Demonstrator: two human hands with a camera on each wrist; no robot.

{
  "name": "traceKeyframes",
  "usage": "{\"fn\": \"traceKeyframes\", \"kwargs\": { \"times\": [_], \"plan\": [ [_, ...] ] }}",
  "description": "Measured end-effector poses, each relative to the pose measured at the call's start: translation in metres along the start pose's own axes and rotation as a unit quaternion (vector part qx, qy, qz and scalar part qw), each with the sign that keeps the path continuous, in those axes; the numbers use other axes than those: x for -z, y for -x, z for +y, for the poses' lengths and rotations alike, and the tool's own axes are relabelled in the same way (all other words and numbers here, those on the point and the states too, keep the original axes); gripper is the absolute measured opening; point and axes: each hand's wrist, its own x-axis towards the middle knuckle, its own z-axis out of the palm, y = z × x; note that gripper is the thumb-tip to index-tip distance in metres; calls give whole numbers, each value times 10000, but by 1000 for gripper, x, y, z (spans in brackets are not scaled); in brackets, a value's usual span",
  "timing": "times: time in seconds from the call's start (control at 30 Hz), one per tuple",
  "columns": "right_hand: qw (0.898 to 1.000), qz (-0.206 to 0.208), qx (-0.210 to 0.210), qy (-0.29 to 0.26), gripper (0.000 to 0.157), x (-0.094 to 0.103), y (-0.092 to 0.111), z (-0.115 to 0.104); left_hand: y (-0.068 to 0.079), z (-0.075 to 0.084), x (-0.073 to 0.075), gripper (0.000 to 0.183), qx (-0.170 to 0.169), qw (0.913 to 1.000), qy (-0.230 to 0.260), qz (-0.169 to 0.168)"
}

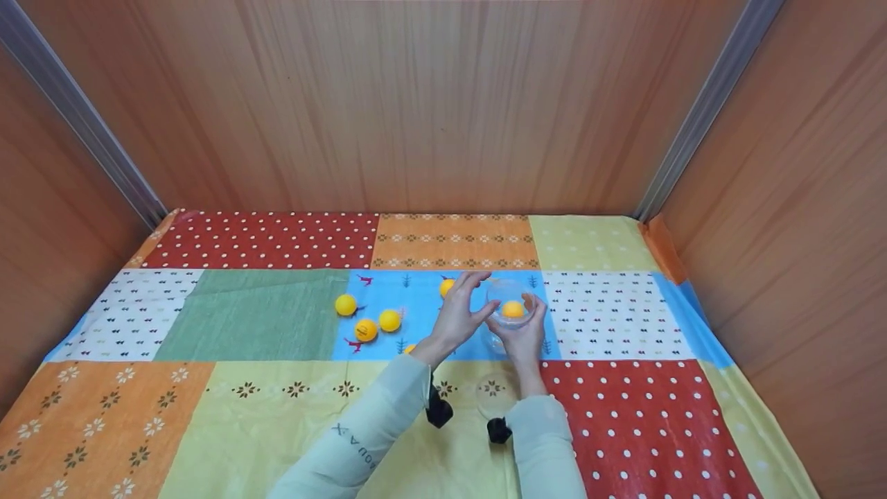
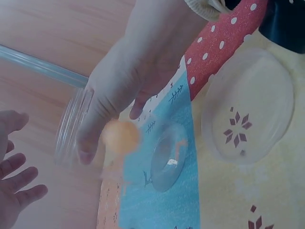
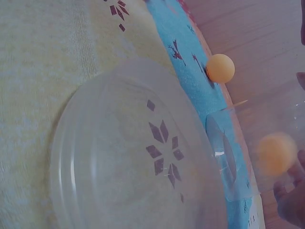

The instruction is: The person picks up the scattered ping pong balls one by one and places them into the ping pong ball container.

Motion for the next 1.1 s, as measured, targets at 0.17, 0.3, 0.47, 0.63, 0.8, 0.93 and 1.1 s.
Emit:
{"fn": "traceKeyframes", "kwargs": {
  "times": [0.17, 0.3, 0.47, 0.63, 0.8, 0.93, 1.1],
  "plan": [
    [9999, 92, 25, 50, 77, -1, 0, 2, 7, -8, 9, 45, -139, 9998, -168, -13],
    [9999, 128, 30, 60, 77, -1, 1, 2, 13, -13, 16, 47, -94, 9994, -283, -197],
    [9999, 84, 71, -46, 79, -1, 2, 2, 23, -18, 25, 50, 53, 9978, -409, -521],
    [10000, 28, 9, -87, 80, -2, 1, 2, 34, -28, 33, 49, 176, 9963, -415, -733],
    [9999, 37, 77, -64, 80, -1, 1, 3, 44, -40, 38, 48, 283, 9955, -379, -819],
    [9999, 22, 150, -76, 80, -1, 2, 3, 51, -49, 42, 49, 485, 9948, -292, -849],
    [9999, 24, 103, -133, 78, -1, 2, 1, 58, -63, 44, 48, 698, 9933, -135, -906]
  ]
}}
